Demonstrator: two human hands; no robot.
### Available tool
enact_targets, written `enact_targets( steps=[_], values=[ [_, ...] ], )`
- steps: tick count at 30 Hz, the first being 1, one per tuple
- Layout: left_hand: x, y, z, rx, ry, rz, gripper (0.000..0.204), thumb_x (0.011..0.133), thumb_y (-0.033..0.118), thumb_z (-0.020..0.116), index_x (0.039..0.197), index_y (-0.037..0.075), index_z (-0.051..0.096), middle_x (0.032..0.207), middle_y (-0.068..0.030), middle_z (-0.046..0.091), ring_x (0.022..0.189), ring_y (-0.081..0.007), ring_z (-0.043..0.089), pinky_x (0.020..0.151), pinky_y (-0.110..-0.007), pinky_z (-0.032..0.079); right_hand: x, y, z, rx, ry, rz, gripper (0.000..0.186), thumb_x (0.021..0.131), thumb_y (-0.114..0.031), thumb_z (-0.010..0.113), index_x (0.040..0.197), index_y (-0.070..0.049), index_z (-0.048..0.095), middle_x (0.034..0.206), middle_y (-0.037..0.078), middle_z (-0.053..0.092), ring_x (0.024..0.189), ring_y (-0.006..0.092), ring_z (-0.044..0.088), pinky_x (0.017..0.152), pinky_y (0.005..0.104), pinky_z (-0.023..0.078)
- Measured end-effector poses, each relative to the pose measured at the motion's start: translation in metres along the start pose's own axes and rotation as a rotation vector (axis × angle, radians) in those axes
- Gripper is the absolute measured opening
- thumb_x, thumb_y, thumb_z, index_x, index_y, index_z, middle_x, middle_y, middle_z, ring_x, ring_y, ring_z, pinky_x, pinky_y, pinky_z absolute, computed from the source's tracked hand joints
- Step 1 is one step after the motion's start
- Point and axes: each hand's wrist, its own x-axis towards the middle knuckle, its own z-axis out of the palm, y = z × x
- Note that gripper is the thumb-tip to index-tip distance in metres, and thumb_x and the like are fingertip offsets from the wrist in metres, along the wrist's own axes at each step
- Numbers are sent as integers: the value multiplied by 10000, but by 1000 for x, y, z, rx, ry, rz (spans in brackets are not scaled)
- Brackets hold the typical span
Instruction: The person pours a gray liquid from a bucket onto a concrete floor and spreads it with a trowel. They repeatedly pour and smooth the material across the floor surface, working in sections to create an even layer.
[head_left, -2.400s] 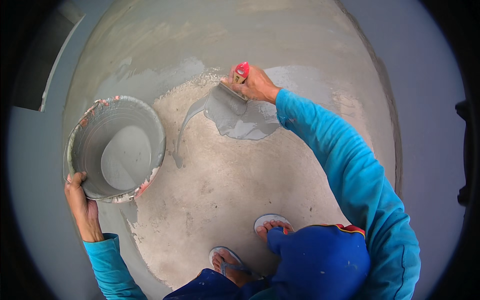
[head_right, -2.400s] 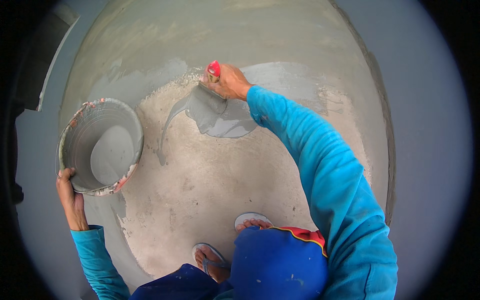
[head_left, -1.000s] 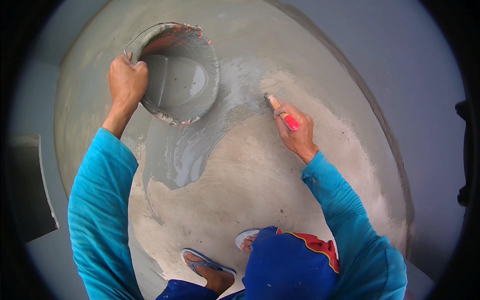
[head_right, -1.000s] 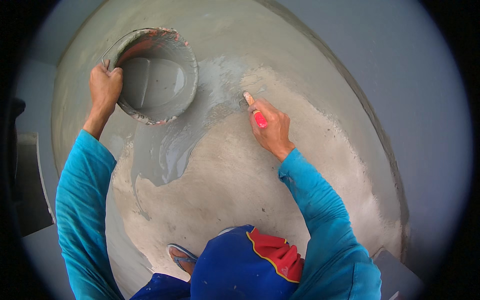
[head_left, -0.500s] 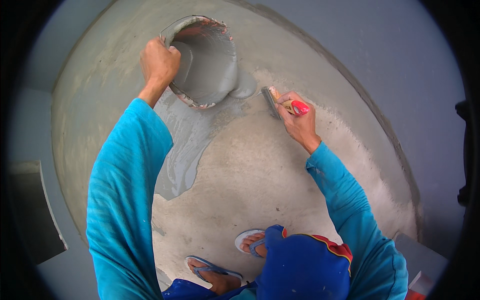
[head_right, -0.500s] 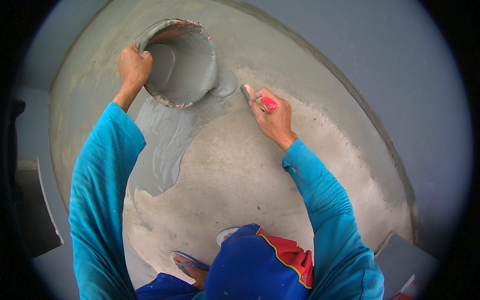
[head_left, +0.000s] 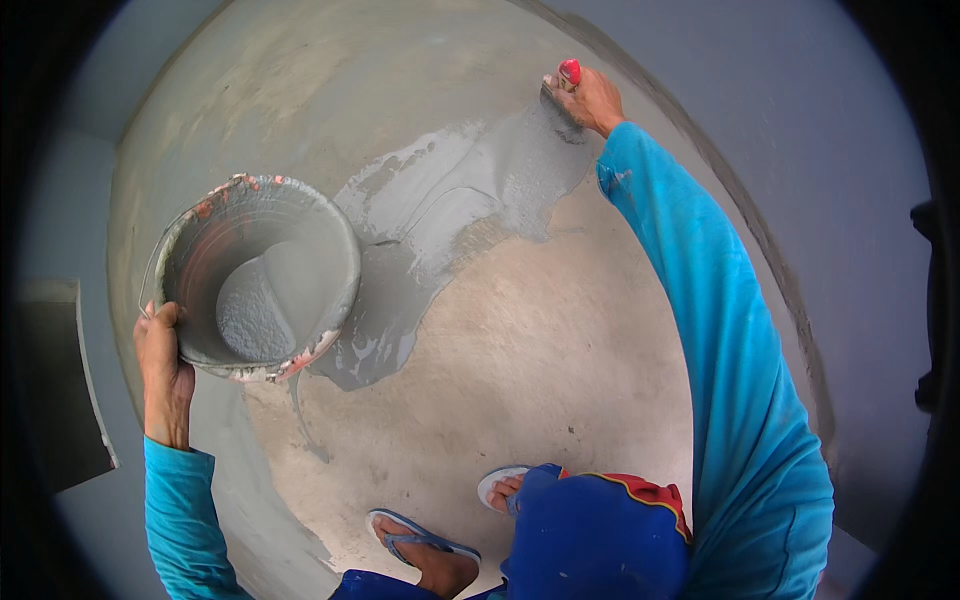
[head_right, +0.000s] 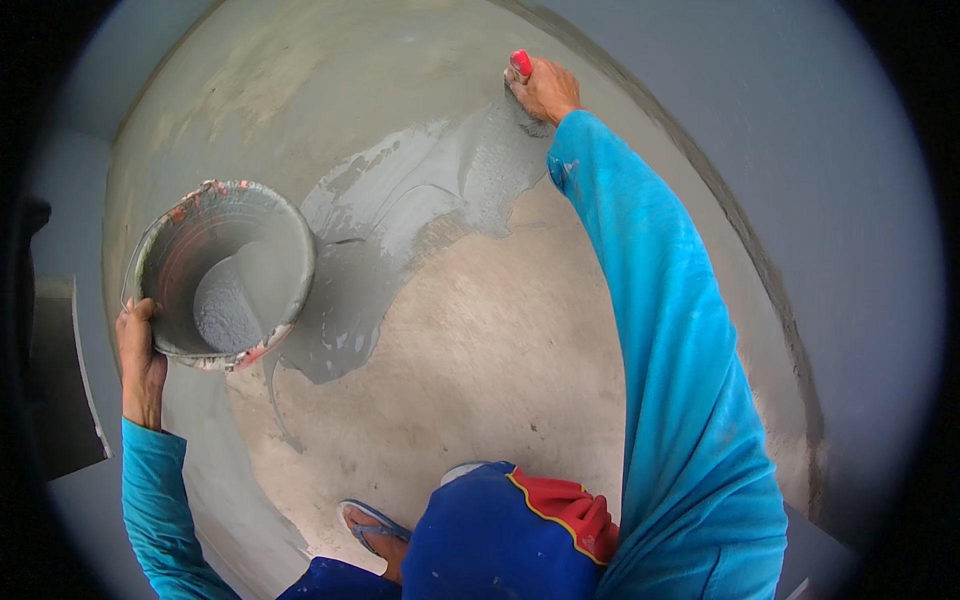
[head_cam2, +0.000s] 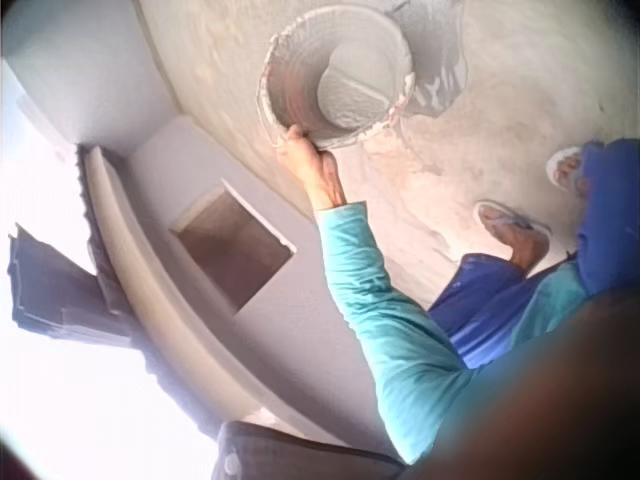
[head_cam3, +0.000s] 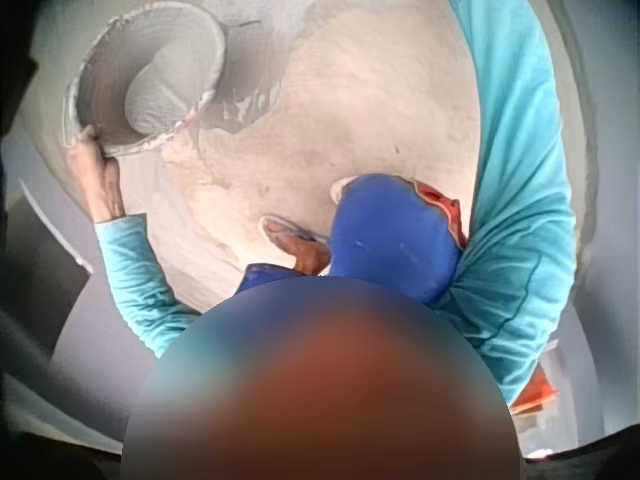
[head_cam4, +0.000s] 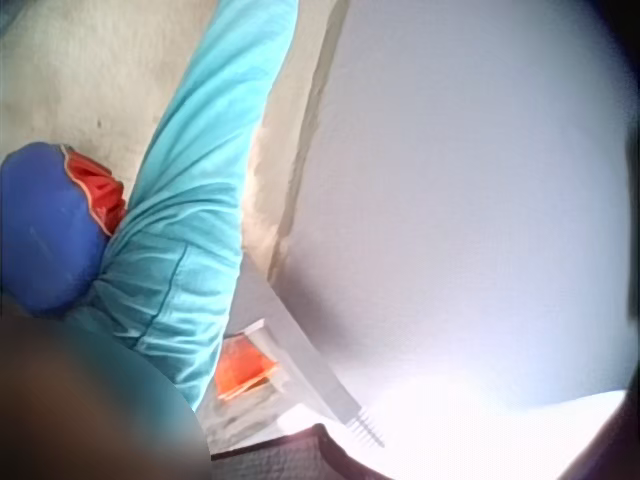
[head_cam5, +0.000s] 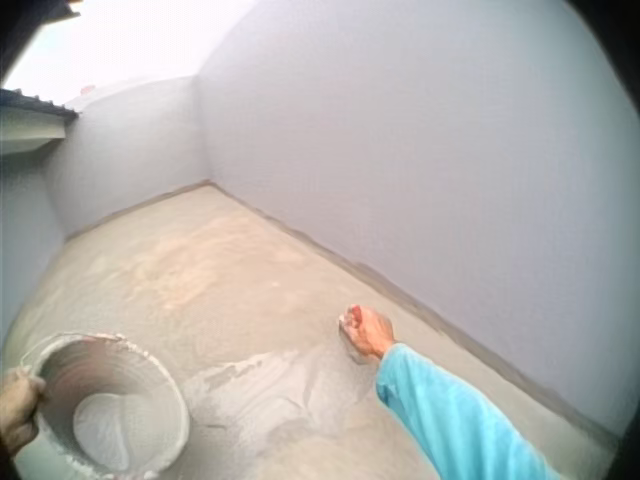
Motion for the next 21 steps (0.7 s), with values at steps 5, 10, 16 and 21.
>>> enact_targets(
  steps=[5,10,16,21],
  values=[
    [-29,-32,-118,30,97,-108,217,818,-1,541,1033,7,561,901,-33,601,796,-143,573,783,-291,503,-28,-97,57,-146,-59,-318,220,887,-83,588,1050,-182,696,868,185,727,786,421,693,701,562,536],
    [-56,-70,-199,24,257,-209,155,811,12,527,961,29,564,883,-29,581,805,-152,580,791,-304,502,-99,-210,120,269,-214,-503,85,893,-128,608,953,-121,668,879,180,717,806,424,688,703,544,523],
    [-100,-105,-245,-91,260,-217,161,820,32,535,978,35,563,920,-38,596,840,-168,591,829,-335,517,-64,-197,123,597,-335,-206,225,898,-343,717,932,-123,681,905,131,730,844,364,690,801,478,529],
    [-107,-135,-279,-190,377,-290,105,822,55,574,926,64,562,929,-27,592,887,-183,603,893,-379,539,43,-90,74,310,-8,76,265,877,-363,756,867,-110,678,864,90,732,825,290,691,748,432,517]
  ],
)
